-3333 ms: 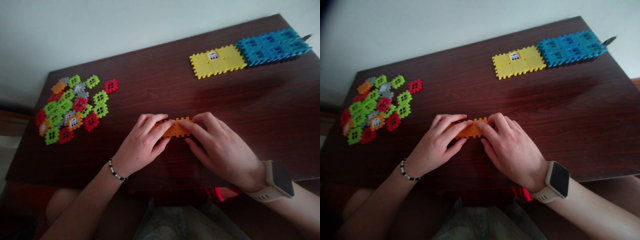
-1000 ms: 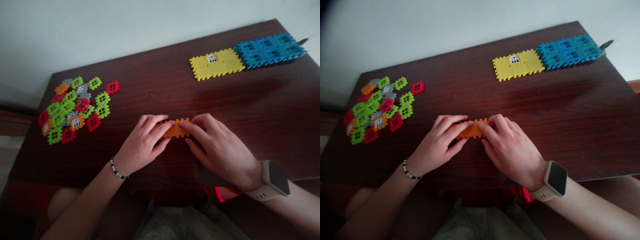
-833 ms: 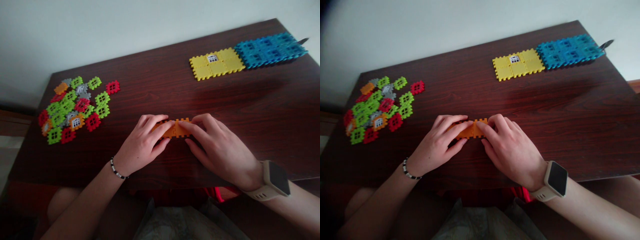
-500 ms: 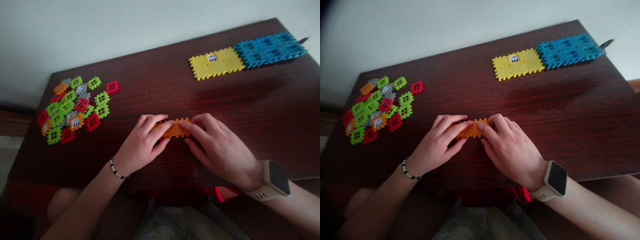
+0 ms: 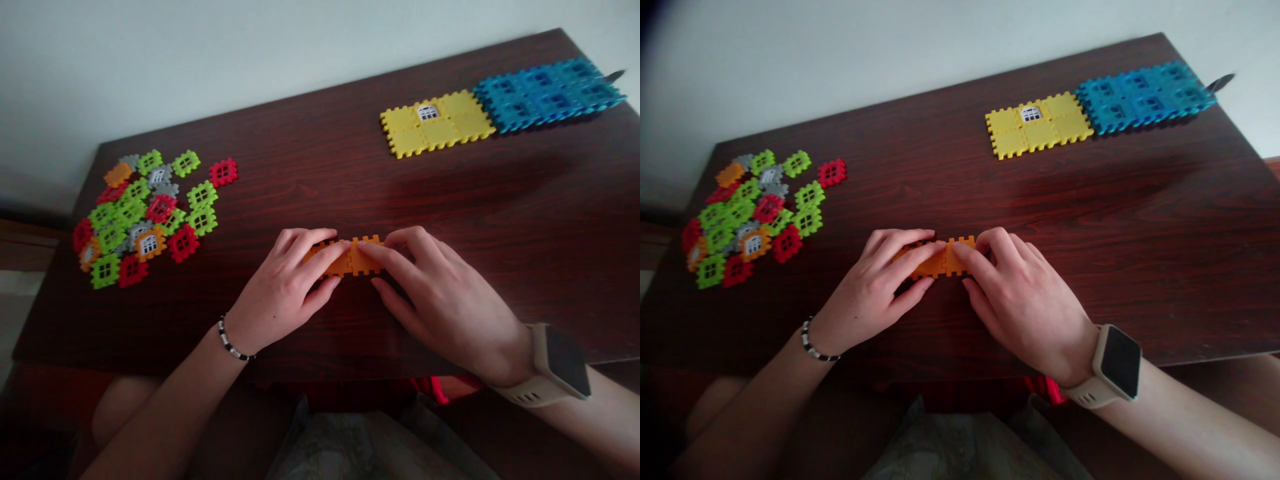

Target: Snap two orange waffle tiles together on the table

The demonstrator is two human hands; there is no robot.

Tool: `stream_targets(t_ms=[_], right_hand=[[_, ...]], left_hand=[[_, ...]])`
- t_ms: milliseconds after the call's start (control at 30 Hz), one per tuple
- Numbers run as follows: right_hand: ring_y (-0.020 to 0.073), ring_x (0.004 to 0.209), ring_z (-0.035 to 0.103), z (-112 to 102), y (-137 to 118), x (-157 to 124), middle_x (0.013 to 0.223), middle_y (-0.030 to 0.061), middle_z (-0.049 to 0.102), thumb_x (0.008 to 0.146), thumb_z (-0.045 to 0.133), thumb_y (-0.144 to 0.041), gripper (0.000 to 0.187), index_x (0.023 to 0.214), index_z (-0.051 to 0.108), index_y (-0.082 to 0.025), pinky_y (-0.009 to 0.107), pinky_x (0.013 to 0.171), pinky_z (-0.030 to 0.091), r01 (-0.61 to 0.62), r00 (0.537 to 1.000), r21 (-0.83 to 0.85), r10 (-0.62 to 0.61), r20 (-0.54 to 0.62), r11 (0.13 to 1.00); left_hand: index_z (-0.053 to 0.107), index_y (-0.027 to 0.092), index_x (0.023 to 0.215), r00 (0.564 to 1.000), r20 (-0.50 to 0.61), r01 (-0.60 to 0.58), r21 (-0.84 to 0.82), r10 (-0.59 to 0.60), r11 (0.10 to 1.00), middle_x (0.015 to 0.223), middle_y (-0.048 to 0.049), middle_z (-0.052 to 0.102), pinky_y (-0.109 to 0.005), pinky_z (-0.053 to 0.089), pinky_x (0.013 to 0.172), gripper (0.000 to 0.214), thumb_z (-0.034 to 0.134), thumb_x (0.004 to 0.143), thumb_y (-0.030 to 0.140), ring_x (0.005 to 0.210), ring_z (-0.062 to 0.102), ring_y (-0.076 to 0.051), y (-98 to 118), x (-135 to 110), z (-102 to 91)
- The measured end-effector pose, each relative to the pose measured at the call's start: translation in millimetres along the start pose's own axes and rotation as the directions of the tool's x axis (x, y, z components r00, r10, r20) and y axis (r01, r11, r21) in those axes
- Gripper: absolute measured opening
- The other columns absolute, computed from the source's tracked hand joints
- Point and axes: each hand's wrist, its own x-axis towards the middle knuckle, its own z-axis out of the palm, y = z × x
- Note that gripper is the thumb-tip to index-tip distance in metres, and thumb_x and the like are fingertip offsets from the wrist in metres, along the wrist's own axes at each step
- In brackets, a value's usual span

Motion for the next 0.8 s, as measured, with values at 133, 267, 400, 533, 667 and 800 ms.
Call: stream_targets(t_ms=[133,267,400,533,667,800], right_hand=[[0.0302,0.105,0.065,0.5,0.1,0.2,0.122,0.0160,0.063,0.104,0.053,-0.021,0.036,0.139,0.061,-0.016,0.046,0.087,0.058,-0.001,1.000,0.003,0.001,-0.002,1.000],[0.0306,0.104,0.065,0.6,0.2,0.4,0.122,0.0168,0.063,0.104,0.054,-0.021,0.037,0.140,0.061,-0.015,0.047,0.086,0.058,0.003,1.000,-0.002,-0.003,-0.006,1.000],[0.0305,0.104,0.065,0.3,0.1,0.2,0.122,0.0168,0.063,0.104,0.054,-0.021,0.037,0.140,0.061,-0.015,0.047,0.087,0.058,0.003,1.000,-0.005,-0.003,-0.004,1.000],[0.0308,0.105,0.065,0.1,-0.2,0.3,0.122,0.0170,0.063,0.104,0.054,-0.021,0.038,0.140,0.061,-0.014,0.046,0.086,0.058,0.005,1.000,-0.008,-0.005,-0.007,1.000],[0.0306,0.104,0.065,-0.1,-0.7,0.6,0.121,0.0164,0.063,0.104,0.053,-0.021,0.038,0.140,0.062,-0.014,0.046,0.086,0.058,-0.003,1.000,-0.003,0.003,-0.001,1.000],[0.0308,0.103,0.065,-0.5,-0.8,0.2,0.121,0.0172,0.063,0.105,0.054,-0.022,0.038,0.141,0.062,-0.013,0.046,0.085,0.059,-0.002,1.000,-0.008,0.001,-0.008,1.000]], left_hand=[[0.058,0.022,0.148,1.000,0.003,0.002,-0.003,-0.002,1.000,0.149,-0.0125,0.060,-0.057,0.052,0.114,0.046,0.063,0.102,0.015,0.130,0.057,-0.032,0.1,-0.3,0.2],[0.058,0.024,0.149,1.000,0.000,0.002,-0.004,-0.002,1.000,0.149,-0.0120,0.060,-0.059,0.052,0.113,0.049,0.063,0.101,0.014,0.130,0.058,-0.032,0.1,-0.3,0.4],[0.058,0.023,0.148,1.000,0.000,0.001,-0.001,-0.001,1.000,0.148,-0.0121,0.060,-0.058,0.052,0.114,0.047,0.062,0.102,0.015,0.130,0.058,-0.032,0.3,0.0,0.2],[0.059,0.020,0.147,1.000,0.000,0.003,0.000,-0.003,1.000,0.148,-0.0129,0.061,-0.057,0.052,0.114,0.044,0.063,0.103,0.016,0.129,0.057,-0.032,0.5,0.0,-0.1],[0.059,0.022,0.148,1.000,0.002,0.004,-0.006,-0.004,1.000,0.148,-0.0125,0.060,-0.057,0.052,0.114,0.047,0.063,0.102,0.016,0.130,0.057,-0.032,0.4,-0.3,-0.2],[0.059,0.022,0.148,1.000,0.008,0.006,-0.008,-0.006,1.000,0.148,-0.0124,0.060,-0.057,0.052,0.114,0.045,0.062,0.103,0.017,0.130,0.057,-0.032,0.8,-0.5,-0.8]])
